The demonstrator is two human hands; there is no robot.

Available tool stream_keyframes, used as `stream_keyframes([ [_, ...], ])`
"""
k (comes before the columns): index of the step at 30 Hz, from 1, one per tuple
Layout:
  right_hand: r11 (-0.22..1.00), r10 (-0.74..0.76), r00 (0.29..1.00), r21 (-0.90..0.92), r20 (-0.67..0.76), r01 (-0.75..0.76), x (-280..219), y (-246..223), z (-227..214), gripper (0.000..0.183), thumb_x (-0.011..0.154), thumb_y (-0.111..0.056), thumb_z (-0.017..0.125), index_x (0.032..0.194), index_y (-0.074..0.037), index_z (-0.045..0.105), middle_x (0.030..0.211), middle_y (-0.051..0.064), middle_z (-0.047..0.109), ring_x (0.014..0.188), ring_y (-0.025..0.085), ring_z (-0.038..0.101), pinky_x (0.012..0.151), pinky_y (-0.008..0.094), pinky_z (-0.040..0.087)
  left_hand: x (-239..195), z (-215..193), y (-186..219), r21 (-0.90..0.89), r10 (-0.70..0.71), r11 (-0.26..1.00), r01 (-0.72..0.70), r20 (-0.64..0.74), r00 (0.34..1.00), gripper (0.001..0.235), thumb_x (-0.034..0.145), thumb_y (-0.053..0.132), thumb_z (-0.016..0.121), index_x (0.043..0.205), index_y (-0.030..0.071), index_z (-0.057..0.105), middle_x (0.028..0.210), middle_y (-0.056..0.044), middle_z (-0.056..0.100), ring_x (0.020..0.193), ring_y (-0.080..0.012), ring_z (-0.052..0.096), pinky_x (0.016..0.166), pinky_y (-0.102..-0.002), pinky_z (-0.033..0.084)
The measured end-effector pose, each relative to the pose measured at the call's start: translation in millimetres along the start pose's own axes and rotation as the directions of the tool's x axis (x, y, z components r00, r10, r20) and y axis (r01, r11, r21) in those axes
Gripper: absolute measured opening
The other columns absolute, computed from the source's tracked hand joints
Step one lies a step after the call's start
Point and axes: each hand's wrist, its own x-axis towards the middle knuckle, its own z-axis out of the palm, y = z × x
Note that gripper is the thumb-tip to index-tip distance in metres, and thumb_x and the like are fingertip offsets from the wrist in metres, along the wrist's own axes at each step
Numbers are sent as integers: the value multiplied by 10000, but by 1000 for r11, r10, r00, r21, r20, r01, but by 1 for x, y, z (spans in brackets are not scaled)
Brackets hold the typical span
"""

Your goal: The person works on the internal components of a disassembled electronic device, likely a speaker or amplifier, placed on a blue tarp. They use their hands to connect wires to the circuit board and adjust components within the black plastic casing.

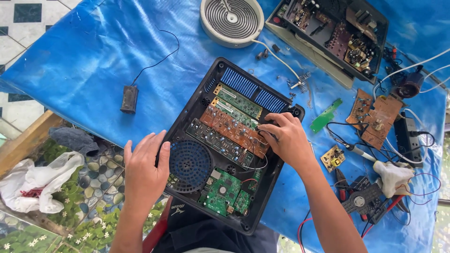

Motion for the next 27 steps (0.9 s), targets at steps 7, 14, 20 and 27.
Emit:
stream_keyframes([
  [7, 995, 15, 1000, -94, -27, -18, 0, 1, 6, 88, 953, -262, 757, 1015, -297, 810, 1131, -31, 715, 1045, 186, 668, 804, 313, 542, -2, 4, -2, 14, -14, 1000, 14, -11, 1000, 386, 1124, 286, 488, 1317, 34, 709, 1155, -189, 741, 1227, -401, 654, 1119, -784, 278],
  [14, 993, 26, 1000, -111, -15, -28, 0, 3, 12, 107, 944, -259, 755, 1030, -284, 813, 1119, -23, 724, 1015, 192, 674, 767, 313, 551, -2, 3, 0, 11, -29, 1000, 29, -10, 1000, 379, 1112, 280, 511, 1306, 27, 716, 1153, -195, 743, 1242, -411, 646, 1128, -776, 272],
  [20, 986, -79, 996, 145, -50, 86, 4, -6, -3, 227, 965, -121, 743, 1182, -55, 744, 1219, 168, 668, 956, 345, 634, 849, 477, 567, -3, 6, -6, 37, -23, 999, 22, 30, 999, 406, 1088, 300, 474, 1331, 48, 679, 1269, -129, 732, 1315, -336, 603, 1186, -678, 259],
  [27, 979, -179, 983, 94, -50, 183, 10, -6, 2, 195, 991, -106, 702, 1164, -34, 755, 1296, 165, 693, 937, 344, 619, 841, 439, 544, -4, 7, -6, 49, -36, 998, 34, 42, 998, 413, 1088, 307, 469, 1340, 53, 675, 1269, -130, 730, 1317, -337, 599, 1183, -685, 254],
])
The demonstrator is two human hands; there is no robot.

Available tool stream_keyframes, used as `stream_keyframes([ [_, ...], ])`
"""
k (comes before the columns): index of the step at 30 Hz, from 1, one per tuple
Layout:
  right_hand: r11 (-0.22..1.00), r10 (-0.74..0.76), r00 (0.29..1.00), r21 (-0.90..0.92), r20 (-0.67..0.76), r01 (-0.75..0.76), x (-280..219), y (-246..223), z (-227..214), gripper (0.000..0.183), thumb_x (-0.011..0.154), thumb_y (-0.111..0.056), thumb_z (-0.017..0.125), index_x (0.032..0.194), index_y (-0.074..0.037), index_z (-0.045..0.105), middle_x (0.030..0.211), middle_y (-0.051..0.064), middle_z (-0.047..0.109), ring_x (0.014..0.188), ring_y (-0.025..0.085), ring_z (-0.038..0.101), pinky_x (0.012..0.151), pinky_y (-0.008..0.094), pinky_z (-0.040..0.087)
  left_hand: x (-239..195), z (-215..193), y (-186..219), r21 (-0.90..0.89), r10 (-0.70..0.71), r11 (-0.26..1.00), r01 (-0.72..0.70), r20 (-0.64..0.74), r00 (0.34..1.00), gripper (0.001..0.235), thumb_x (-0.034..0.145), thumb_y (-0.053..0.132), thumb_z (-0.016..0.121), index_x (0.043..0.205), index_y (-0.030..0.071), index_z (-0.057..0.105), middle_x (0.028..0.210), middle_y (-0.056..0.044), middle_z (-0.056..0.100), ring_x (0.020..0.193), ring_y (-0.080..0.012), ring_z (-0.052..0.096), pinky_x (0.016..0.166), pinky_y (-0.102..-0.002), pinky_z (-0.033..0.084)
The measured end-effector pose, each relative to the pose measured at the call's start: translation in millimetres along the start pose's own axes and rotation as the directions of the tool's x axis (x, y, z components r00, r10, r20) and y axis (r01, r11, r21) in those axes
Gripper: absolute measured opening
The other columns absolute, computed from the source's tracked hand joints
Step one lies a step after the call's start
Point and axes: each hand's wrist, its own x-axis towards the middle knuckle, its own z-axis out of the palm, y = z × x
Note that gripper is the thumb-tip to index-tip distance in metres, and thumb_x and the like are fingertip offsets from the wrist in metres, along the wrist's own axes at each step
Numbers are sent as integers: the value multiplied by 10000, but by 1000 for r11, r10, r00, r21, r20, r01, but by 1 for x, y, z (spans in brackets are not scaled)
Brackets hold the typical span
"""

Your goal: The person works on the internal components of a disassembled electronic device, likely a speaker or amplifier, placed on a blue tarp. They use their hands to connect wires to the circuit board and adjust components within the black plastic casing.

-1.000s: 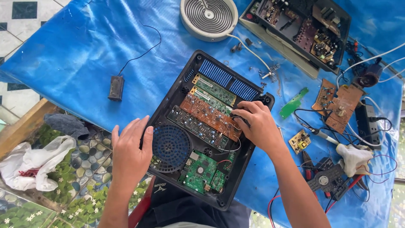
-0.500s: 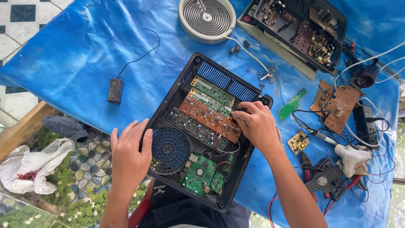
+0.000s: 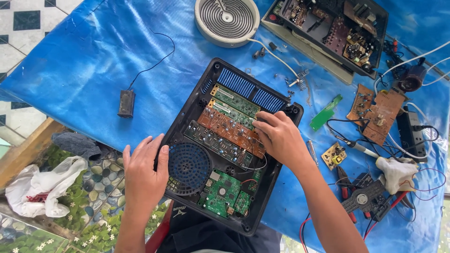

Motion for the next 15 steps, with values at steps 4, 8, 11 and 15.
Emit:
stream_keyframes([
  [4, 1000, 15, 1000, -8, 12, -15, 2, -5, 1, 176, 1006, -154, 689, 1127, -48, 761, 1287, 163, 707, 914, 340, 592, 805, 453, 559, 0, -1, 0, -3, 3, 1000, -3, 12, 1000, 416, 1086, 311, 469, 1342, 52, 670, 1278, -128, 727, 1322, -339, 596, 1191, -682, 245],
  [8, 1000, 15, 1000, -5, 11, -15, 1, 0, 6, 205, 992, -138, 703, 1159, -40, 769, 1271, 166, 732, 932, 352, 639, 837, 445, 567, 0, 0, 1, -1, -2, 1000, 2, 9, 1000, 418, 1087, 309, 470, 1347, 50, 670, 1274, -121, 729, 1317, -334, 599, 1187, -684, 254],
  [11, 1000, 20, 1000, 22, 9, -21, 0, -1, 3, 228, 996, -127, 698, 1197, -37, 756, 1286, 160, 727, 948, 350, 630, 847, 450, 556, 0, -2, 1, 2, 1, 1000, -1, 16, 1000, 413, 1089, 298, 472, 1349, 45, 669, 1281, -123, 725, 1317, -333, 598, 1184, -685, 258],
  [15, 994, 17, 997, 106, -79, -9, 0, -5, -17, 198, 1048, -77, 622, 1226, -35, 698, 1286, 147, 716, 934, 331, 639, 866, 440, 509, -1, -3, 1, -13, 6, 1000, -6, -1, 1000, 400, 1086, 285, 489, 1338, 39, 679, 1275, -125, 726, 1304, -331, 608, 1186, -678, 265],
])
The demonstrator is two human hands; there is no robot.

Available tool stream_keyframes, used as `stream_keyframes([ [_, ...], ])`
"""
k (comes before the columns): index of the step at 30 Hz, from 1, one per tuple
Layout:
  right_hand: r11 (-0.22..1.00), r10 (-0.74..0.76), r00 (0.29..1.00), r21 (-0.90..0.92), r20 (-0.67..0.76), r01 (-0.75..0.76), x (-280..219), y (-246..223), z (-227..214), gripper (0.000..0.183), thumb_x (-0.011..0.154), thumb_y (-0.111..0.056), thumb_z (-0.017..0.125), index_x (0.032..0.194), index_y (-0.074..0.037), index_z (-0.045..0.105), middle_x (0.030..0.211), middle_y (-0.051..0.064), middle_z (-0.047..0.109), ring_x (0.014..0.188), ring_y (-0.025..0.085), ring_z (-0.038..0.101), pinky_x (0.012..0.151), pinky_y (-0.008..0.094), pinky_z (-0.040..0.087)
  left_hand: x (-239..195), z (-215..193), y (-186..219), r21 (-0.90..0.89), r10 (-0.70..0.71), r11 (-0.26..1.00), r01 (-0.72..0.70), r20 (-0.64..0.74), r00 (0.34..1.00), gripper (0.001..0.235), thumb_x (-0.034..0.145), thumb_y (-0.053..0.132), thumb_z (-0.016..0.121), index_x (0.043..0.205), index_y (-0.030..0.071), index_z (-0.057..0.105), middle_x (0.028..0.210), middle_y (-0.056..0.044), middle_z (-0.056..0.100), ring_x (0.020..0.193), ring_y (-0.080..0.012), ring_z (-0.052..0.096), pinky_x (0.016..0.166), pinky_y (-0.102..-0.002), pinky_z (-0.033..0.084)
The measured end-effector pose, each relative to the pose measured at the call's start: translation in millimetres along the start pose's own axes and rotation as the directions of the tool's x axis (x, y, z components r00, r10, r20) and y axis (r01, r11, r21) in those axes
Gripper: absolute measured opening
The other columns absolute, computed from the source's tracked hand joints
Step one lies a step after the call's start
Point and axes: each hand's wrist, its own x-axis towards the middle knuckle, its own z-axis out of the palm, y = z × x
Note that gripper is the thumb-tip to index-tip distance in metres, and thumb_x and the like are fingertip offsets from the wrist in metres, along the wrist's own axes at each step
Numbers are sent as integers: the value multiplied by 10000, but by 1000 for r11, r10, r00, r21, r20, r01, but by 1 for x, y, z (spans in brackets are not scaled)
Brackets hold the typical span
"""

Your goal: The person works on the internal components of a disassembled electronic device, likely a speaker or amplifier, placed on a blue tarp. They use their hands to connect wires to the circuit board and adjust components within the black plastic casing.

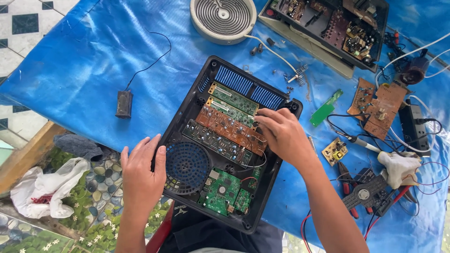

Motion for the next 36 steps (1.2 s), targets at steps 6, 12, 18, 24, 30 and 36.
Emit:
stream_keyframes([
  [6, 986, 153, 988, 68, -33, -151, -24, -3, -24, 264, 1052, -98, 615, 1305, -59, 680, 1338, 166, 686, 1072, 382, 626, 909, 497, 554, 1, -8, -1, -82, -40, 996, 44, 46, 998, 423, 1090, 291, 460, 1385, 56, 652, 1283, -138, 724, 1255, -294, 642, 1193, -652, 277],
  [12, 962, 260, 964, 96, -58, -254, -53, -7, -27, 276, 1036, -121, 641, 1305, -88, 687, 1328, 156, 698, 1148, 396, 652, 938, 534, 566, -1, -7, -5, -56, -39, 998, 41, 43, 998, 441, 1099, 312, 441, 1377, 50, 663, 1264, -145, 731, 1243, -305, 646, 1196, -631, 303],
  [18, 948, 295, 954, 136, -46, -287, -66, -15, -28, 295, 1018, -121, 653, 1310, -83, 684, 1312, 158, 702, 1171, 393, 661, 955, 522, 568, 1, -15, -5, -90, -43, 995, 40, -29, 999, 408, 1120, 256, 443, 1367, 30, 677, 1124, -115, 769, 840, -280, 703, 1178, -619, 385],
  [24, 948, 302, 953, 116, -25, -297, -63, -22, -26, 280, 1023, -149, 639, 1283, -62, 696, 1283, 133, 715, 1093, 351, 657, 908, 489, 572, 3, -19, -12, -43, -19, 999, 11, -177, 984, 350, 1164, 152, 457, 1310, -25, 721, 1075, -99, 781, 763, -202, 649, 512, -335, 441],
  [30, 959, 273, 962, 84, -24, -270, -67, -20, -14, 307, 1011, -151, 668, 1307, -71, 680, 1305, 128, 704, 1061, 359, 624, 962, 506, 537, 5, -14, -14, -54, -23, 998, 11, -216, 976, 367, 1175, 175, 449, 1131, 1, 769, 1202, -106, 774, 544, -148, 533, 473, -304, 375],
  [36, 969, 245, 969, 31, -31, -244, -62, -25, -15, 232, 998, -122, 682, 1221, -66, 711, 1251, 107, 727, 1025, 357, 613, 938, 505, 529, 15, -13, -4, -150, -35, 988, 15, -135, 990, 377, 1158, 193, 436, 1345, -14, 690, 1141, -134, 763, 1039, -262, 745, 801, -391, 604],
])
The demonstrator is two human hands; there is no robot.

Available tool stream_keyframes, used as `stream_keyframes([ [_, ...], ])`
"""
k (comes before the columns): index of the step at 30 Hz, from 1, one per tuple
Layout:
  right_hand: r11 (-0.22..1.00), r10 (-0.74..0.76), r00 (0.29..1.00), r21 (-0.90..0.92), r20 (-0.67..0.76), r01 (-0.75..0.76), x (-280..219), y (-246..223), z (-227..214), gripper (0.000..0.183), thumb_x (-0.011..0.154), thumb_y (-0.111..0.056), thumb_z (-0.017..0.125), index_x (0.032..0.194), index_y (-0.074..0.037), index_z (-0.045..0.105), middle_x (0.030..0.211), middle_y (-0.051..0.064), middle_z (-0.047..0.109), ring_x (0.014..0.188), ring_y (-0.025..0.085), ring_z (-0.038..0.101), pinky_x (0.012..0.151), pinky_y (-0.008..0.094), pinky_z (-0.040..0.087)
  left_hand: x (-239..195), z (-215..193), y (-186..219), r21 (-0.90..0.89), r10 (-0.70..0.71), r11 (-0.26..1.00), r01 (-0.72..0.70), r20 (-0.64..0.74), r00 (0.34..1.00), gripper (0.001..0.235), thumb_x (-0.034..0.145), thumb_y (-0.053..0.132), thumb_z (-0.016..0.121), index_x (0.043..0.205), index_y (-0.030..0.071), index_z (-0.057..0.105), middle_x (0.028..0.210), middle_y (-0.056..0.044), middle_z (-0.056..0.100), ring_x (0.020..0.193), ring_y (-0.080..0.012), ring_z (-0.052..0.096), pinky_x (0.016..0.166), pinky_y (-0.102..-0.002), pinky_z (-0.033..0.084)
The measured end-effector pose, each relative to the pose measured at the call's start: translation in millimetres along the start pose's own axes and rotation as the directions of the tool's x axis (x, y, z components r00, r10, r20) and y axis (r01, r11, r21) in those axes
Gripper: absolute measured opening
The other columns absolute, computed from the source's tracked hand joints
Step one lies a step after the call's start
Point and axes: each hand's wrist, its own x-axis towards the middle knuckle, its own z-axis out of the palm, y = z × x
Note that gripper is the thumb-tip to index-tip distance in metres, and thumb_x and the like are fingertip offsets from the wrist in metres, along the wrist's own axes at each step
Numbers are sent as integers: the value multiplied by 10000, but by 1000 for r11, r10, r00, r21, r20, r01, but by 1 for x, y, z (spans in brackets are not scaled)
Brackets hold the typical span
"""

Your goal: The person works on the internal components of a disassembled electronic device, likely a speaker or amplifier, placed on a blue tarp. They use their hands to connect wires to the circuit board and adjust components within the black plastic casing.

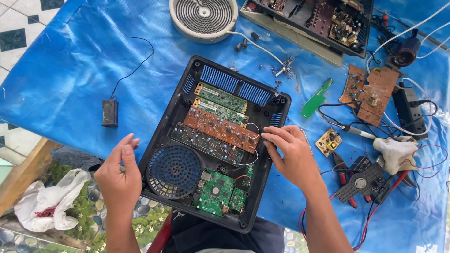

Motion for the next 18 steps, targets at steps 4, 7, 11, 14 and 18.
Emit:
stream_keyframes([
  [4, 1000, 8, 1000, 18, -3, -8, -3, 1, -5, 252, 998, -125, 682, 1245, -77, 700, 1284, 120, 709, 1040, 366, 613, 933, 508, 544, 3, 2, 3, -9, 37, 999, -37, 2, 999, 363, 1158, 177, 443, 1319, -18, 704, 1135, -134, 766, 1042, -255, 746, 837, -385, 600],
  [7, 999, 25, 1000, 41, 9, -26, -8, 0, -13, 277, 1009, -136, 662, 1281, -89, 684, 1322, 132, 689, 1101, 376, 625, 968, 530, 542, -1, 3, 2, 43, -21, 999, 19, 49, 999, 374, 1149, 220, 435, 1322, 55, 723, 1112, -27, 780, 508, -121, 466, 498, -305, 386],
  [11, 996, 81, 997, 41, 11, -81, -22, -2, -19, 317, 1006, -154, 657, 1316, -90, 668, 1351, 134, 678, 1119, 360, 646, 986, 534, 528, -5, 4, 6, 0, -74, 997, 74, 50, 996, 398, 1139, 269, 425, 1271, 78, 748, 1072, -69, 788, 462, -105, 406, 459, -295, 327],
  [14, 981, 165, 986, 106, 17, -165, -35, -13, -25, 377, 1003, -173, 647, 1375, -111, 630, 1403, 131, 649, 1210, 351, 631, 1016, 539, 523, -8, 6, 16, -96, -178, 979, 178, 7, 984, 405, 1146, 271, 400, 1262, 78, 736, 1090, -81, 782, 425, -79, 301, 432, -270, 259],
  [18, 935, 305, 952, 184, 17, -303, -53, -33, -30, 455, 982, -181, 651, 1432, -133, 598, 1456, 103, 615, 1306, 317, 600, 1056, 510, 536, -11, 10, 23, -321, -355, 886, 335, -5, 935, 417, 1155, 254, 351, 1244, 46, 701, 1124, -132, 755, 1113, -226, 718, 1015, -351, 563],
])
